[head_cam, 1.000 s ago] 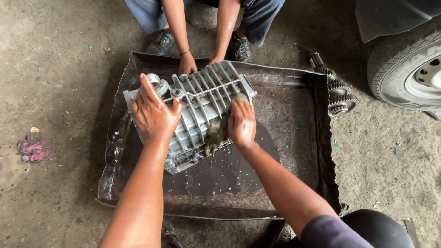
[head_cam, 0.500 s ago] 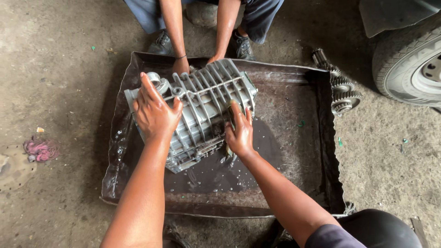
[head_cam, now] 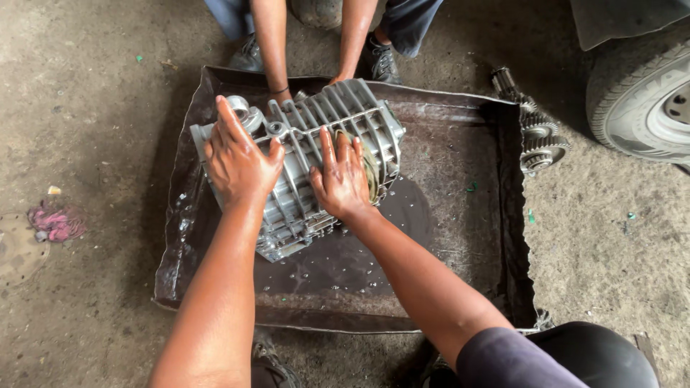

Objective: The person cleans a metal gearbox housing with a cloth and a brush while it sits in a metal tray on the floor.

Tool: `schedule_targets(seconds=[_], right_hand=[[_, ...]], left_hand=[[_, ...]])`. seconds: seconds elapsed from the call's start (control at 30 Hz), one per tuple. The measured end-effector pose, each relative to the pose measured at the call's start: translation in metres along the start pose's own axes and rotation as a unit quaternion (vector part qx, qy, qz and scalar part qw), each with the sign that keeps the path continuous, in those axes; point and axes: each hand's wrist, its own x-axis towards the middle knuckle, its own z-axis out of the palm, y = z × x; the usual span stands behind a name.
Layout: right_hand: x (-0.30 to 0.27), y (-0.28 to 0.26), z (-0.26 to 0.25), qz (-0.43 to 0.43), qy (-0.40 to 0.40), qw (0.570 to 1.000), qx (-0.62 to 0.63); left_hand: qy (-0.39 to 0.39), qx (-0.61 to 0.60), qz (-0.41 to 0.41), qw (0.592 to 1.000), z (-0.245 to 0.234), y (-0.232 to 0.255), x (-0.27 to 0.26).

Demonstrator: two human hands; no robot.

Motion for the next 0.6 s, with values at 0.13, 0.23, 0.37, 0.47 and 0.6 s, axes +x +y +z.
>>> schedule_targets(seconds=[0.13,0.23,0.37,0.47,0.6], right_hand=[[-0.008,0.002,-0.013,0.019,-0.039,0.999,0.005],[-0.033,-0.003,-0.016,0.017,-0.044,0.999,-0.008],[-0.04,-0.004,-0.01,0.012,-0.012,0.999,-0.032],[-0.011,0.0,-0.002,0.023,-0.01,0.999,-0.025],[0.009,-0.008,-0.002,0.036,-0.024,0.998,-0.035]], left_hand=[[0.024,-0.008,0.009,1.0,0.0,0.002,-0.005],[0.013,-0.026,0.0,1.0,-0.001,0.002,-0.009],[0.02,-0.005,-0.004,1.0,0.0,0.004,-0.008],[0.029,-0.008,0.006,1.0,0.0,0.002,-0.006],[0.018,-0.022,0.007,1.0,-0.007,0.005,-0.005]])
